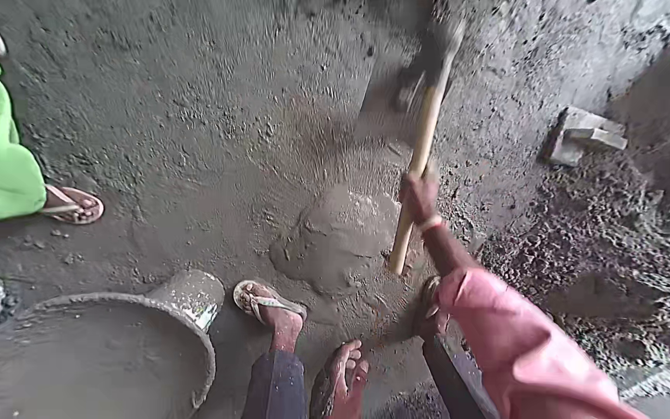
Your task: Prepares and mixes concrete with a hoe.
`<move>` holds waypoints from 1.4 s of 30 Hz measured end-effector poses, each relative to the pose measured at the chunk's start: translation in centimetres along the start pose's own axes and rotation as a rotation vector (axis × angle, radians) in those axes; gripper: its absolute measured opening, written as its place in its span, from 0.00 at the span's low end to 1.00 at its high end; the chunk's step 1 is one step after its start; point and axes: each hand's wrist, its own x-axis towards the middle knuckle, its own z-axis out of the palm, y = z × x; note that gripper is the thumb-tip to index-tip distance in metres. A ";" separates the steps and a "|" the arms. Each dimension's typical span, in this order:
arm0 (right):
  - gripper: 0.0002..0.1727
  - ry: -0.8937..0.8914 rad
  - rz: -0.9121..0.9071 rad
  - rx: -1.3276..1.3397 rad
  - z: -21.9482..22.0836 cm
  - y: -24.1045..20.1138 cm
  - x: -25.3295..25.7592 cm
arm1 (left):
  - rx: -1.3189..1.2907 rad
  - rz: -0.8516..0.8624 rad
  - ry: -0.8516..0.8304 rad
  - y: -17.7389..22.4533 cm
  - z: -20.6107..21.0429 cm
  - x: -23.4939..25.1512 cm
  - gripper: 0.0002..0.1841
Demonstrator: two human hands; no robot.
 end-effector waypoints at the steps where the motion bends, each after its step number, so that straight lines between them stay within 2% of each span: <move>1: 0.32 0.024 -0.060 -0.047 -0.2 -1.3 4.0 | 0.004 0.026 0.020 -0.3 0.1 -0.2 0.24; 3: 0.34 0.026 -0.107 -0.224 -1.5 -4.2 10.2 | 0.012 0.047 0.041 -0.3 -0.1 0.1 0.24; 4: 0.35 0.009 -0.063 -0.300 -2.3 -4.9 11.5 | 0.016 0.038 0.041 -0.3 -0.3 -0.1 0.24; 7: 0.36 -0.038 0.042 -0.277 -4.0 -4.8 11.3 | 0.008 0.048 0.049 -0.1 -0.4 0.3 0.23; 10: 0.40 -0.058 0.145 -0.187 -3.7 -1.8 4.2 | 0.002 0.030 0.003 -0.3 -0.4 -0.1 0.25; 13: 0.36 -0.020 0.258 -0.089 -1.1 3.1 -4.7 | 0.001 -0.010 -0.030 -0.3 -0.5 0.1 0.25; 15: 0.35 0.021 0.322 0.077 1.3 6.7 -10.2 | 0.050 -0.008 0.006 -0.6 -0.6 0.2 0.26; 16: 0.31 0.057 0.346 0.195 2.4 8.7 -12.9 | 0.128 -0.006 0.036 -1.0 -0.3 0.0 0.28; 17: 0.26 0.091 0.364 0.314 3.3 9.8 -14.9 | 0.234 0.009 0.072 -1.5 0.1 0.4 0.32; 19: 0.21 0.135 0.402 0.542 4.3 10.1 -17.3 | 0.451 0.056 0.127 -2.0 1.4 3.1 0.46; 20: 0.18 0.148 0.425 0.646 4.4 10.1 -18.8 | 0.534 0.034 0.109 -2.1 2.3 4.2 0.53; 21: 0.17 0.166 0.445 0.737 3.9 10.2 -20.4 | 0.603 -0.027 0.047 -2.1 3.4 5.1 0.55; 22: 0.17 0.191 0.446 0.810 3.1 10.1 -21.2 | 0.651 -0.097 -0.036 -1.9 4.6 6.3 0.54; 24: 0.18 0.256 0.392 0.848 0.5 9.9 -21.2 | 0.710 -0.195 -0.179 -0.8 6.8 8.7 0.39; 25: 0.16 0.276 0.351 0.818 -1.4 10.2 -20.9 | 0.734 -0.210 -0.246 0.0 7.8 9.4 0.34; 27: 0.15 0.283 0.256 0.771 -6.2 11.5 -18.4 | 0.758 -0.156 -0.331 2.5 9.9 11.4 0.33; 28: 0.14 0.275 0.223 0.753 -8.8 12.2 -16.7 | 0.785 -0.101 -0.337 3.7 11.2 12.7 0.32; 31: 0.12 0.422 0.220 0.715 -15.7 13.9 -10.5 | 0.865 0.080 -0.229 8.5 16.0 17.0 0.25; 33: 0.13 0.505 0.325 0.667 -18.8 14.3 -6.3 | 0.877 0.146 -0.141 11.1 17.7 20.2 0.22; 35: 0.18 0.458 0.472 0.628 -21.7 15.1 -4.3 | 0.906 0.178 -0.176 12.9 18.8 22.9 0.22; 38: 0.20 0.407 0.603 0.579 -22.2 16.9 -4.4 | 0.967 0.218 -0.254 13.2 18.1 23.9 0.23; 41: 0.19 0.313 0.819 0.645 -18.5 13.0 -8.7 | 1.023 0.188 -0.259 10.7 12.7 22.4 0.24; 42: 0.17 0.341 0.708 0.698 -16.1 13.9 -9.7 | 1.042 0.174 -0.229 9.4 10.0 22.1 0.24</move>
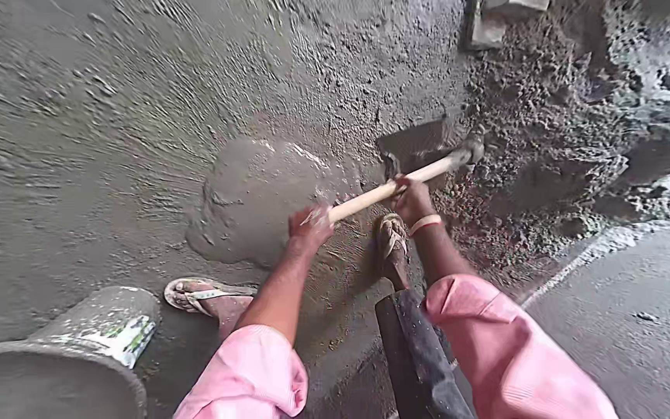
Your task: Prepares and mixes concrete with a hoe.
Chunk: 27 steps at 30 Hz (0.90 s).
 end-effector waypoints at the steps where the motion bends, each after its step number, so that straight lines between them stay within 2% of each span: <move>1: 0.16 -0.038 -0.071 0.107 1.1 2.5 0.0 | 0.005 -0.035 0.027 -3.1 -0.2 -1.3 0.22; 3: 0.12 -0.109 -0.047 0.305 2.9 7.0 -1.3 | 0.024 -0.149 -0.003 -9.8 0.0 -4.8 0.23; 5: 0.07 -0.139 0.033 0.445 5.9 9.7 -3.8 | 0.072 -0.260 -0.032 -15.9 0.1 -7.6 0.22; 8: 0.05 -0.223 0.124 0.495 7.1 12.7 -9.0 | 0.061 -0.372 -0.031 -20.1 0.9 -12.6 0.23; 10: 0.05 -0.184 0.124 0.547 6.2 12.5 -10.8 | 0.070 -0.339 0.044 -20.1 2.0 -14.7 0.22; 13: 0.05 -0.146 0.062 0.554 1.6 10.7 -10.3 | 0.058 -0.220 0.068 -16.1 3.5 -14.9 0.22; 16: 0.06 -0.055 0.012 0.502 -2.6 9.2 -6.9 | 0.082 -0.146 -0.020 -10.9 4.5 -11.3 0.19; 19: 0.03 0.074 0.001 0.508 -3.7 9.4 -3.4 | 0.099 -0.058 0.001 -8.8 4.2 -6.1 0.17; 22: 0.02 0.155 0.010 0.620 -1.2 11.4 -2.6 | 0.242 -0.008 -0.026 -10.5 0.4 -2.8 0.17; 24: 0.03 0.082 0.043 0.605 1.3 13.3 -6.0 | 0.287 -0.023 -0.038 -12.8 -2.9 -4.5 0.15; 27: 0.04 -0.025 0.109 0.669 6.6 15.7 -9.5 | 0.315 -0.076 0.027 -18.4 -6.1 -8.2 0.14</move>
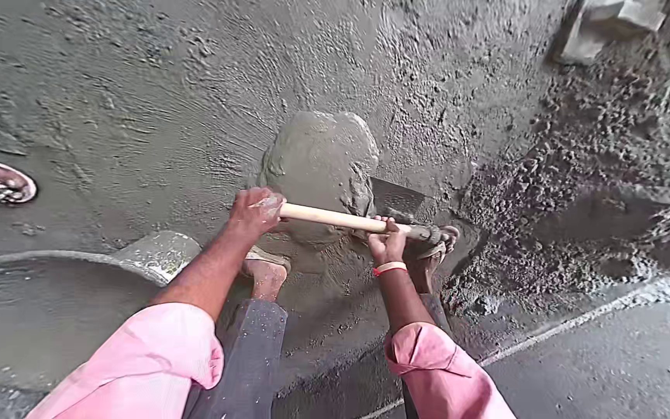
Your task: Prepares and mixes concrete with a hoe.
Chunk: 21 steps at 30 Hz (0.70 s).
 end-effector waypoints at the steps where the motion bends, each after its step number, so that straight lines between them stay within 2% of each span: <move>1: 0.03 0.023 0.027 0.023 0.9 1.2 -1.1 | 0.002 -0.027 0.008 -1.7 0.1 -1.2 0.13; 3: 0.05 0.046 0.042 0.019 3.0 2.7 -3.6 | -0.062 -0.099 0.034 -4.4 0.4 -3.9 0.13; 6: 0.02 0.041 0.002 -0.102 4.5 1.5 -7.9 | -0.284 -0.136 0.095 -4.9 0.9 -9.0 0.14; 9: 0.01 -0.035 -0.073 -0.245 6.7 -1.9 -11.2 | -0.487 -0.179 0.050 -2.8 0.8 -14.2 0.16; 11: 0.03 -0.078 -0.131 -0.363 8.9 -3.5 -12.3 | -0.547 -0.200 -0.026 -0.8 0.6 -16.6 0.24; 14: 0.02 -0.108 -0.143 -0.579 11.0 -5.1 -12.0 | -0.693 -0.227 -0.075 3.5 2.8 -19.4 0.32; 16: 0.03 -0.136 -0.130 -0.677 14.3 -4.5 -9.9 | -0.853 -0.275 -0.102 5.7 4.4 -18.8 0.35; 18: 0.06 -0.182 -0.090 -0.827 16.6 -3.6 -8.5 | -0.969 -0.357 -0.138 8.6 5.8 -18.6 0.34; 21: 0.07 -0.420 -0.010 -1.105 21.5 -1.0 -5.3 | -1.096 -0.522 -0.104 11.0 4.6 -15.9 0.33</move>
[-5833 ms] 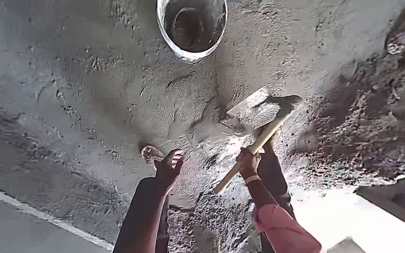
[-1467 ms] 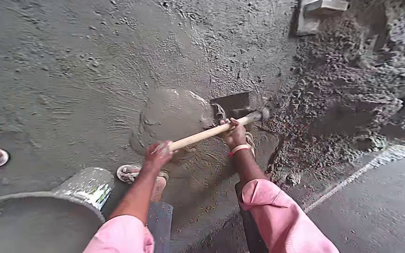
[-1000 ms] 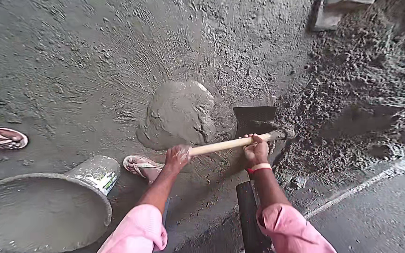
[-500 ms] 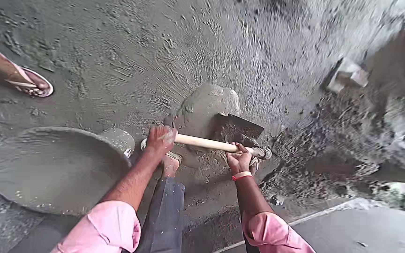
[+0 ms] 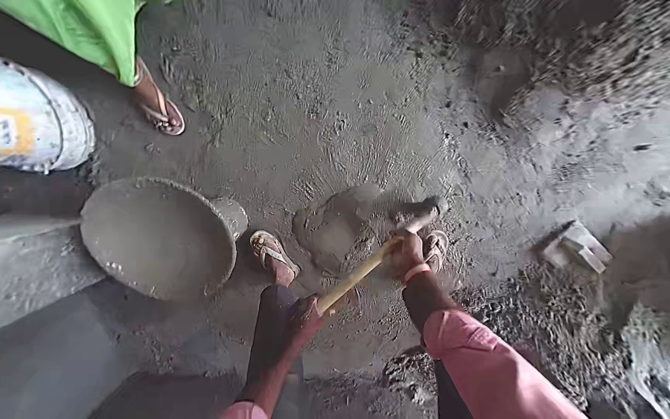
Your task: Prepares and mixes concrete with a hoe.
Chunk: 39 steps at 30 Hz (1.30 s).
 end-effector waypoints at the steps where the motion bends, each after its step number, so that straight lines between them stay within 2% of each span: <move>1: 0.09 -0.059 -0.010 -0.078 -0.5 -0.4 0.9 | -0.036 -0.029 -0.007 1.3 1.0 -0.2 0.34; 4: 0.10 -0.203 -0.083 -0.238 -0.1 -5.0 4.7 | -0.029 -0.063 0.016 6.9 2.4 3.0 0.37; 6: 0.10 -0.171 -0.138 -0.227 0.6 -8.3 8.5 | -0.025 -0.061 0.012 10.7 2.7 6.0 0.39; 8: 0.10 -0.153 -0.216 -0.224 1.3 -12.4 11.8 | -0.025 -0.021 0.069 14.2 1.2 10.3 0.38; 10: 0.07 -0.097 -0.240 -0.245 0.6 -13.7 13.6 | -0.033 0.023 0.155 15.4 0.4 12.7 0.33; 11: 0.10 -0.054 -0.237 -0.251 0.5 -13.5 14.1 | -0.030 0.036 0.196 15.1 0.1 13.6 0.30; 12: 0.11 -0.033 -0.238 -0.232 0.9 -13.1 14.6 | -0.021 0.048 0.228 14.3 -0.6 14.3 0.26; 14: 0.10 -0.040 -0.237 -0.191 0.8 -10.8 14.2 | -0.023 0.070 0.223 11.7 -1.1 13.8 0.26; 16: 0.03 -0.095 -0.189 -0.156 1.0 -6.8 12.9 | 0.005 0.071 0.216 7.7 -1.4 11.8 0.26; 21: 0.04 -0.076 0.085 -0.121 3.1 5.0 6.5 | 0.103 -0.076 0.040 -3.0 -1.7 5.3 0.29; 24: 0.04 -0.066 0.207 -0.035 3.7 9.5 4.8 | 0.126 -0.122 0.043 -6.5 -2.2 2.6 0.26; 28: 0.06 -0.046 0.244 -0.045 5.0 11.1 2.0 | 0.117 -0.117 0.062 -8.0 -3.9 -0.9 0.24; 31: 0.06 -0.076 0.213 -0.094 6.3 11.0 -2.6 | 0.078 -0.094 0.070 -10.1 -5.2 -4.6 0.25; 35: 0.06 -0.109 0.172 -0.136 9.8 10.3 -11.6 | -0.018 -0.087 0.059 -15.0 -7.7 -12.0 0.27; 39: 0.05 -0.166 0.076 -0.209 14.2 9.8 -24.2 | -0.095 -0.020 0.108 -21.9 -9.4 -20.7 0.29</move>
